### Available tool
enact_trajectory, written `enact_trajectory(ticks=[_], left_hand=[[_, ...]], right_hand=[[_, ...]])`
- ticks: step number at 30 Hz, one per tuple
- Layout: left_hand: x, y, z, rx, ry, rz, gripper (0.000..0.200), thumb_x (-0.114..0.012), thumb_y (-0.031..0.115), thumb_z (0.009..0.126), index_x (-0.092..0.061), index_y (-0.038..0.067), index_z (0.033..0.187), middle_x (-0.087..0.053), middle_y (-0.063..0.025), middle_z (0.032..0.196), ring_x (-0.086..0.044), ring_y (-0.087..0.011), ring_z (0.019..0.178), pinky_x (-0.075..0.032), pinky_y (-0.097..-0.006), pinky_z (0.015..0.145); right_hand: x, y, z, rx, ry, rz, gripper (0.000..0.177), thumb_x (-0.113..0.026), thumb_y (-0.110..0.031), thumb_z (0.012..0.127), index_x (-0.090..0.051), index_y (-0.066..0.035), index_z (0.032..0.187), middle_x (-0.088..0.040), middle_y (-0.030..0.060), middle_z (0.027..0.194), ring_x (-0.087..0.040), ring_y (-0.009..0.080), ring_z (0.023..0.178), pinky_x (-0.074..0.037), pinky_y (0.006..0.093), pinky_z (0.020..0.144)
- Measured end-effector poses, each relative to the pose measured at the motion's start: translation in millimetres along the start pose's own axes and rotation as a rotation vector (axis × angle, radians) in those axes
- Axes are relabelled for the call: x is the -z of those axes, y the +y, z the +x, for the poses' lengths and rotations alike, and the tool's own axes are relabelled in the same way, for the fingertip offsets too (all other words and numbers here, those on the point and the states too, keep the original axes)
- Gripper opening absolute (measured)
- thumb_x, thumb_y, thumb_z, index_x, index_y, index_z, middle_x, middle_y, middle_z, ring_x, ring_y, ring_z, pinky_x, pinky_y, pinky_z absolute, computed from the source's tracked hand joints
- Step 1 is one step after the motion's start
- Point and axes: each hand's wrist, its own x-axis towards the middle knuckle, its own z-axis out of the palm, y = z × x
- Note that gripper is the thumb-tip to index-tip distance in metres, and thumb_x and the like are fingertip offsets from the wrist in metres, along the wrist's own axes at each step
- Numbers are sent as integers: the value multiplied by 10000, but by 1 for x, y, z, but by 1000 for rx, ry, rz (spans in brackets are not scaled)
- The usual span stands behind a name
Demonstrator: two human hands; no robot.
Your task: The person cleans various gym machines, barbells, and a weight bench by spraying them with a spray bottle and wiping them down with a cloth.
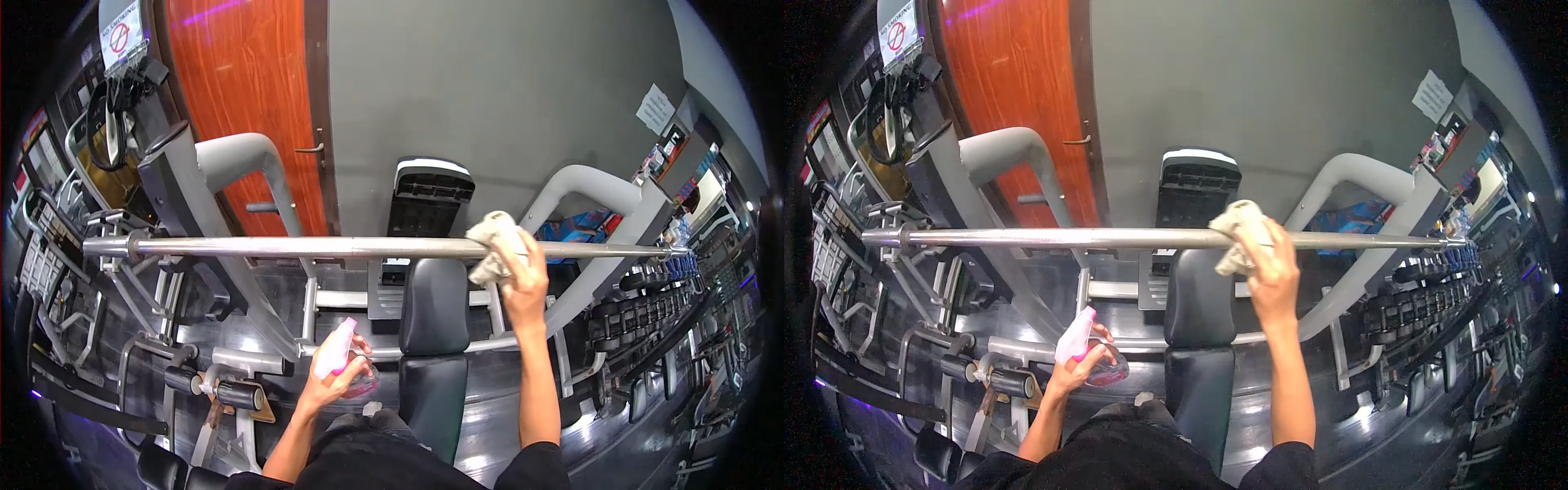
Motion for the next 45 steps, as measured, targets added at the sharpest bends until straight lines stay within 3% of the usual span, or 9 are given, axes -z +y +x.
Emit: enact_trajectory(ticks=[7, 12, 17, 22, 32, 36, 40, 42, 45], left_hand=[[-19, -1, 21, -6, -122, 100, 352, -619, -42, 874, -518, -26, 1210, -613, -116, 1007, -654, -161, 781, -557, -308, 705], [-29, -3, 19, -29, -71, -16, 360, -600, -57, 877, -498, -32, 1222, -606, -131, 1010, -658, -181, 794, -568, -328, 710], [-18, 2, -1, -73, 121, -25, 346, -576, -74, 881, -485, -33, 1212, -600, -138, 997, -663, -209, 790, -572, -333, 713], [5, -1, -30, -81, 212, 115, 378, -514, -2, 940, -373, 12, 1291, -517, -153, 1029, -657, -229, 753, -553, -425, 823], [27, 4, -93, -155, 556, 69, 407, -560, -54, 910, -438, -35, 1298, -578, -137, 1026, -673, -201, 763, -571, -350, 780], [40, 14, -119, -144, 637, 163, 290, -517, -4, 938, -398, -15, 1202, -541, -142, 990, -672, -231, 729, -569, -408, 794], [67, 12, -137, -100, 649, 180, 282, -520, -1, 942, -412, -6, 1203, -551, -143, 1000, -677, -230, 737, -566, -421, 825], [76, 18, -140, -79, 668, 171, 295, -530, -21, 932, -429, -8, 1209, -559, -149, 1016, -682, -230, 751, -565, -419, 830], [94, 30, -141, -125, 673, 111, 334, -602, -38, 882, -488, -23, 1195, -604, -110, 1015, -680, -148, 772, -559, -290, 712]], right_hand=[[29, 67, 1, -270, 176, -128, 636, -404, 165, 664, -668, -74, 1190, -514, 193, 1347, -504, 360, 1248, -396, 407, 1066], [-10, 17, 0, -288, 348, 8, 662, -434, 182, 625, -681, -91, 1174, -519, 202, 1346, -483, 380, 1278, -362, 437, 1111], [-57, -74, 9, 38, 133, 92, 653, -505, 76, 590, -699, -154, 1169, -538, 198, 1328, -433, 393, 1327, -277, 521, 1158], [-98, -126, 29, 240, 109, 240, 532, -581, 90, 640, -711, -119, 1111, -575, 194, 1259, -527, 386, 1222, -406, 508, 1071], [-190, -226, 10, 537, -188, 908, 530, -694, 24, 683, -666, -156, 1182, -562, 192, 1301, -527, 360, 1247, -460, 426, 1038], [-264, -251, -37, -41, -505, 1209, 482, -496, 141, 793, -624, -42, 1220, -568, 175, 1312, -551, 284, 1234, -431, 351, 1050], [-376, -253, -13, -696, -331, 1399, 409, -494, 11, 938, -503, -45, 1343, -609, 106, 1238, -609, 194, 1083, -467, 324, 987], [-287, -288, 57, -784, -438, 1815, 393, -497, -30, 967, -482, -31, 1360, -595, 111, 1247, -601, 174, 1046, -477, 318, 956], [-372, -294, 108, -321, 195, 1482, 450, -490, 9, 956, -446, -21, 1402, -536, 109, 1341, -539, 189, 1183, -424, 320, 1021]])
